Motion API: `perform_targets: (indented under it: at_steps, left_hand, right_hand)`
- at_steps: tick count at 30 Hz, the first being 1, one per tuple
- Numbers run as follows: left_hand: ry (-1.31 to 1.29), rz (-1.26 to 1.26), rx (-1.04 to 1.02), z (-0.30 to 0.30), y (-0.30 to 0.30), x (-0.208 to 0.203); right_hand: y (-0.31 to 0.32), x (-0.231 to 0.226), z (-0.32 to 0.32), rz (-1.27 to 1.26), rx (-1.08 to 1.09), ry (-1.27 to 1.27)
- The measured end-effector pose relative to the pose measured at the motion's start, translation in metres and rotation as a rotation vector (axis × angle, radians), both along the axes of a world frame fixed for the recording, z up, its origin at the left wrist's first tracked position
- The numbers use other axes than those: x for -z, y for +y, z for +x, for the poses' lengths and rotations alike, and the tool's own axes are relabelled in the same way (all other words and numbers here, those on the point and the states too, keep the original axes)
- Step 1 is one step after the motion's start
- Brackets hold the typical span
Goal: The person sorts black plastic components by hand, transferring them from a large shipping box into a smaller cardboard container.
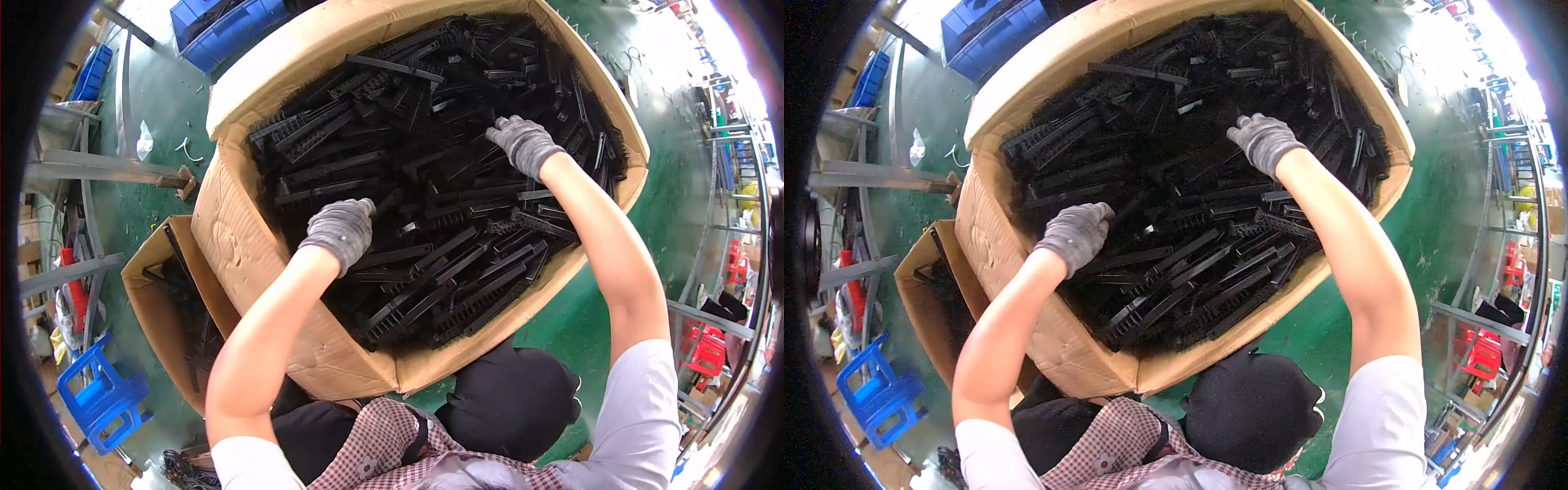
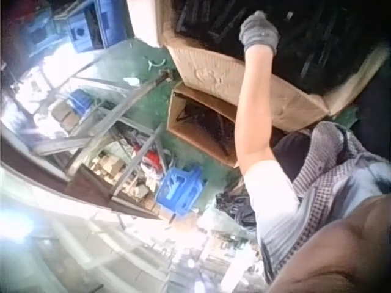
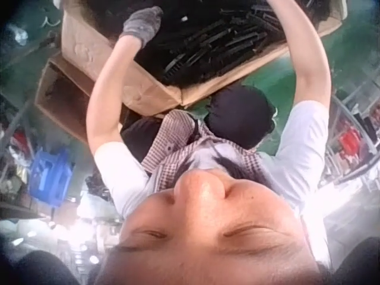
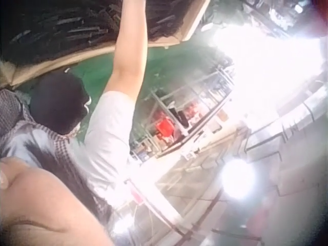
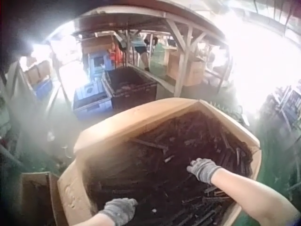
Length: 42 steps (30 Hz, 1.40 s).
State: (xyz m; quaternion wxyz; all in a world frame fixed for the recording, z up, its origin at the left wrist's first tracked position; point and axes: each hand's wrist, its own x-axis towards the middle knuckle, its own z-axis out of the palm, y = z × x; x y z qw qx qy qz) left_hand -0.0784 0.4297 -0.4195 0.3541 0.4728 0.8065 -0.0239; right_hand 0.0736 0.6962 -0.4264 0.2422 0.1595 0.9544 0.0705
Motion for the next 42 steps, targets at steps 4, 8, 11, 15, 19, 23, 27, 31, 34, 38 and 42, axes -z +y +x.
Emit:
perform_targets:
  at_steps: [4, 8, 11, 15, 19, 23, 27, 31, 34, 38, 42]
  left_hand:
    - [0.071, -0.182, -0.036, -0.003, 0.012, 0.038]
    - [0.012, -0.214, -0.061, 0.005, 0.020, 0.041]
    - [0.009, -0.202, -0.120, 0.010, 0.023, 0.037]
    - [-0.073, -0.138, -0.021, 0.002, 0.016, 0.042]
    - [-0.227, -0.246, 0.081, -0.007, 0.028, 0.020]
    - [-0.247, -0.205, 0.199, -0.006, 0.024, 0.024]
    - [-0.196, -0.233, 0.201, -0.002, 0.028, 0.022]
    - [-0.241, -0.236, 0.165, 0.001, 0.029, 0.022]
    - [-0.220, -0.258, 0.126, 0.006, 0.029, 0.015]
    - [-0.157, -0.147, 0.111, 0.007, 0.013, 0.009]
    - [-0.135, -0.097, 0.123, 0.004, -0.002, 0.004]
  right_hand:
    - [0.001, 0.017, -0.020, 0.043, -0.048, -0.181]
    - [0.006, 0.035, -0.024, 0.074, 0.013, -0.199]
    - [0.016, 0.049, -0.028, 0.066, 0.069, -0.220]
    - [0.009, 0.042, -0.036, 0.028, 0.075, -0.314]
    - [0.011, 0.051, -0.034, -0.012, 0.118, -0.344]
    - [0.020, 0.060, -0.039, -0.036, 0.223, -0.356]
    - [0.014, 0.048, -0.044, 0.007, 0.138, -0.431]
    - [0.015, 0.048, -0.042, 0.033, 0.179, -0.416]
    - [0.008, 0.033, -0.052, -0.015, 0.282, -0.446]
    - [-0.007, 0.006, -0.057, 0.031, 0.077, -0.572]
    - [-0.013, 0.007, -0.040, 0.134, -0.053, -0.483]
